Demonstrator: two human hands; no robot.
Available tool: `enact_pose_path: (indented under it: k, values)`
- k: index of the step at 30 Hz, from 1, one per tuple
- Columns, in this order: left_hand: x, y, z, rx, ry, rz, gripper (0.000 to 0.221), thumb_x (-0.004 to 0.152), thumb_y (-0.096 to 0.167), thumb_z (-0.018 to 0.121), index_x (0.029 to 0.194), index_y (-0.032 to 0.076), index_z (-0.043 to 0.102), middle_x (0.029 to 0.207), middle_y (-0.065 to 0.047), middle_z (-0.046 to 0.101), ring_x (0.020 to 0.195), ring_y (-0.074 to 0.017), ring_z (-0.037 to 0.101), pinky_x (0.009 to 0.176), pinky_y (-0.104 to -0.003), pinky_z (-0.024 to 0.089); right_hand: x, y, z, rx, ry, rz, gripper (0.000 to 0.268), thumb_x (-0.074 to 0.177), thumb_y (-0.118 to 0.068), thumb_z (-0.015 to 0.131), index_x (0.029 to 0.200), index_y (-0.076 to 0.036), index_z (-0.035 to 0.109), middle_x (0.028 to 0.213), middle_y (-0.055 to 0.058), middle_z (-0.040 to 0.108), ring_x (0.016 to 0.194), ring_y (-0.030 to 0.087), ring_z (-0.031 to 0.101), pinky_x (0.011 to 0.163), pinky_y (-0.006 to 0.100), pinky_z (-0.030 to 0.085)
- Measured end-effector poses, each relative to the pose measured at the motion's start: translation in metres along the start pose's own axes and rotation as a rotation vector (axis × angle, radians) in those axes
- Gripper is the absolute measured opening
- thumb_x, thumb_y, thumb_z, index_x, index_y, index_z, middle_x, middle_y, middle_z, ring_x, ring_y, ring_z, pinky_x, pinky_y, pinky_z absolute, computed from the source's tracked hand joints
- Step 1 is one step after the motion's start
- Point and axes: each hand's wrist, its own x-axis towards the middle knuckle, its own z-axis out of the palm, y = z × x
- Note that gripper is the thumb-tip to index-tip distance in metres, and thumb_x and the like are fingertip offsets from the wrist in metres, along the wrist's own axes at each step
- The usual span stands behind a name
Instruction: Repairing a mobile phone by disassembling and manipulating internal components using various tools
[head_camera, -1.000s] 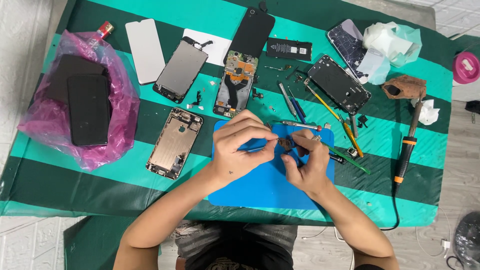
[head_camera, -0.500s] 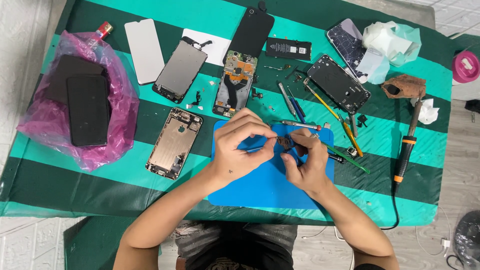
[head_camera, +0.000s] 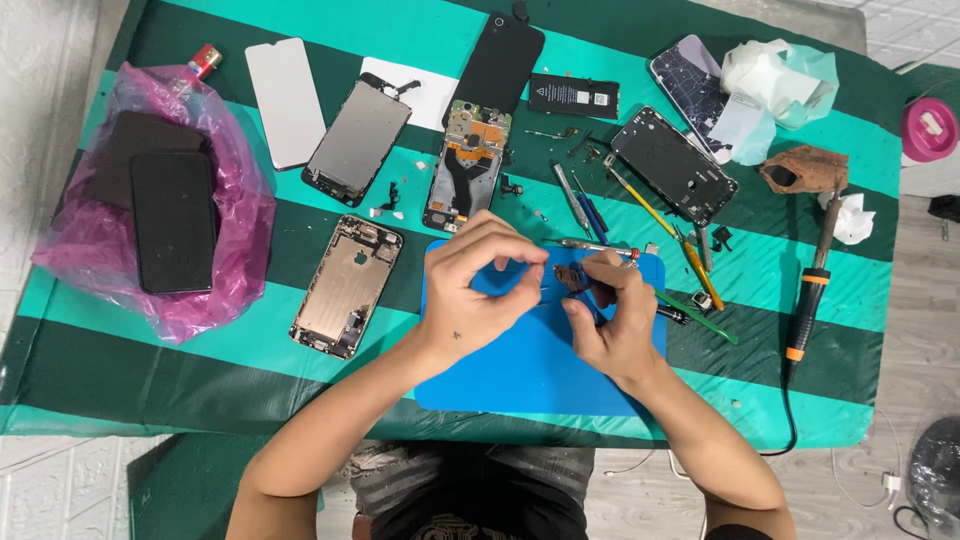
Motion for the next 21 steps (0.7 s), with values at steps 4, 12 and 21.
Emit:
enact_pose_path:
  k: [4,12,21]
  values:
    - [-0.002,-0.005,-0.005,0.063,-0.044,-0.107,0.023,0.087,-0.007,0.068,0.096,0.011,0.077,0.086,-0.006,0.076,0.073,-0.0185,0.060,0.063,-0.031,0.049,0.009,-0.001,-0.006,-0.037,-0.038,-0.032,0.037,0.100,-0.034,0.068,0.111,0.002,0.061,0.070,0.009,0.061,0.048,0.021,0.052,0.046,0.034,0.042]
    - [-0.005,-0.021,-0.009,0.186,-0.101,-0.214,0.028,0.085,-0.011,0.064,0.103,0.008,0.073,0.091,-0.010,0.074,0.081,-0.0228,0.065,0.060,-0.029,0.051,0.021,-0.005,-0.013,-0.110,-0.075,-0.047,0.036,0.099,-0.031,0.071,0.112,0.001,0.062,0.070,0.010,0.062,0.047,0.023,0.052,0.046,0.036,0.044]
    - [0.003,-0.042,-0.026,0.402,-0.229,-0.130,0.026,0.081,-0.012,0.064,0.099,0.005,0.070,0.089,-0.013,0.071,0.080,-0.0301,0.068,0.061,-0.038,0.053,0.054,-0.032,-0.047,-0.191,-0.454,0.142,0.030,0.097,-0.030,0.074,0.111,-0.006,0.065,0.052,0.010,0.051,0.044,0.030,0.051,0.049,0.038,0.045]
